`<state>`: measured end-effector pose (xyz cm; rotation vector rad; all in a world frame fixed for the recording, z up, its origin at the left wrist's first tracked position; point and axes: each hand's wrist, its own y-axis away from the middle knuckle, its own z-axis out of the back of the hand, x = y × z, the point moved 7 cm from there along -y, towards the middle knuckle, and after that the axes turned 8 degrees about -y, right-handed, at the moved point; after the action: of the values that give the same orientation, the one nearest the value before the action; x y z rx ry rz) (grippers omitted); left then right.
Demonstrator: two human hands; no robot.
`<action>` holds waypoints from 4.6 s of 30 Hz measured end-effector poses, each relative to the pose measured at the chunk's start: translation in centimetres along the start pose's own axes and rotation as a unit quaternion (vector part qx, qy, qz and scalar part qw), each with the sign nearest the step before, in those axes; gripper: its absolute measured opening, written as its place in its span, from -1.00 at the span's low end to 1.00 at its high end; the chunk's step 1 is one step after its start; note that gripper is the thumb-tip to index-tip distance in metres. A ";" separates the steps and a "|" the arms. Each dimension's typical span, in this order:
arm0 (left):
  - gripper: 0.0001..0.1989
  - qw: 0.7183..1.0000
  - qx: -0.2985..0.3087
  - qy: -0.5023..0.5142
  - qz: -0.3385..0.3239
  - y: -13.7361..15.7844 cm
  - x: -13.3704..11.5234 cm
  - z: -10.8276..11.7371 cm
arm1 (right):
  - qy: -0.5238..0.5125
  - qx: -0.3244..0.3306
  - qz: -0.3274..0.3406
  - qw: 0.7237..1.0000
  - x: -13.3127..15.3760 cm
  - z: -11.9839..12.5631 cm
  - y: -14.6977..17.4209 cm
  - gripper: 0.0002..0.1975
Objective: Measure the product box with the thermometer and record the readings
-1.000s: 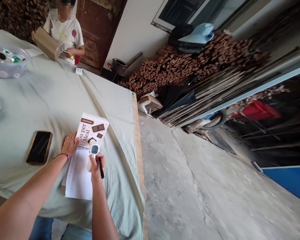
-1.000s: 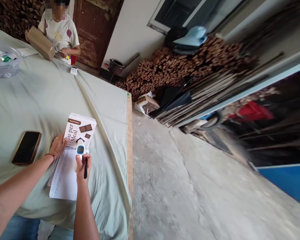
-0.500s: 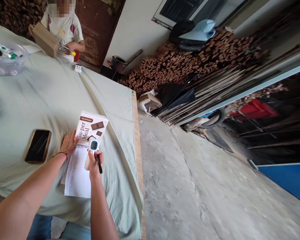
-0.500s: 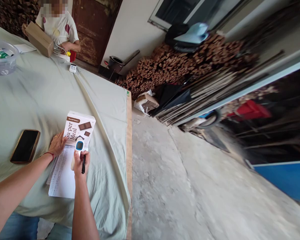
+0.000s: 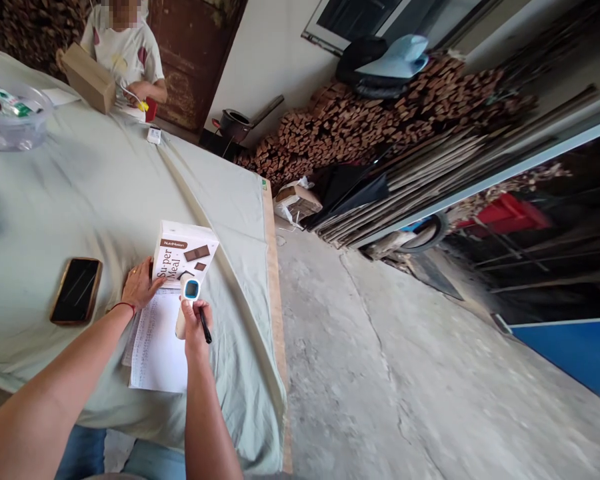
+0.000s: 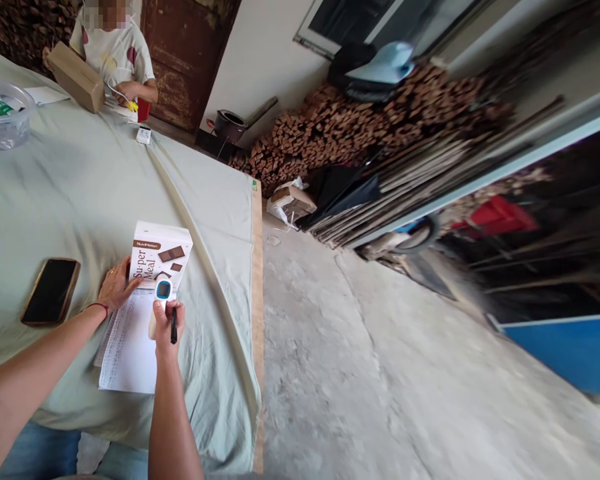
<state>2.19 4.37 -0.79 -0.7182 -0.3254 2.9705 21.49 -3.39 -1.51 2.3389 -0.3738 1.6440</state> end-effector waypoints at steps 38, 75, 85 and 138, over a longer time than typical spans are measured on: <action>-0.62 0.995 0.045 -0.080 -0.034 3.6 -1.6 1.3 | 0.253 0.056 0.173 0.950 -1.1 -2.3 -0.2 -0.77; -0.64 0.996 0.050 -0.070 -0.034 3.7 -2.0 1.6 | 0.266 0.067 0.119 0.954 -2.7 -1.7 -0.7 -0.78; -0.66 0.997 0.046 -0.055 -0.029 3.7 -2.0 1.6 | 0.263 0.068 0.123 0.954 -2.5 -2.0 -0.5 -0.81; -0.65 0.996 0.051 -0.067 -0.034 3.6 -2.0 1.4 | 0.280 0.031 0.144 0.949 -1.9 -1.6 -0.5 -0.85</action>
<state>3.22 0.34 0.54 -0.4894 -0.1992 2.9518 19.68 -2.24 -2.78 1.7948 -0.5589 2.3857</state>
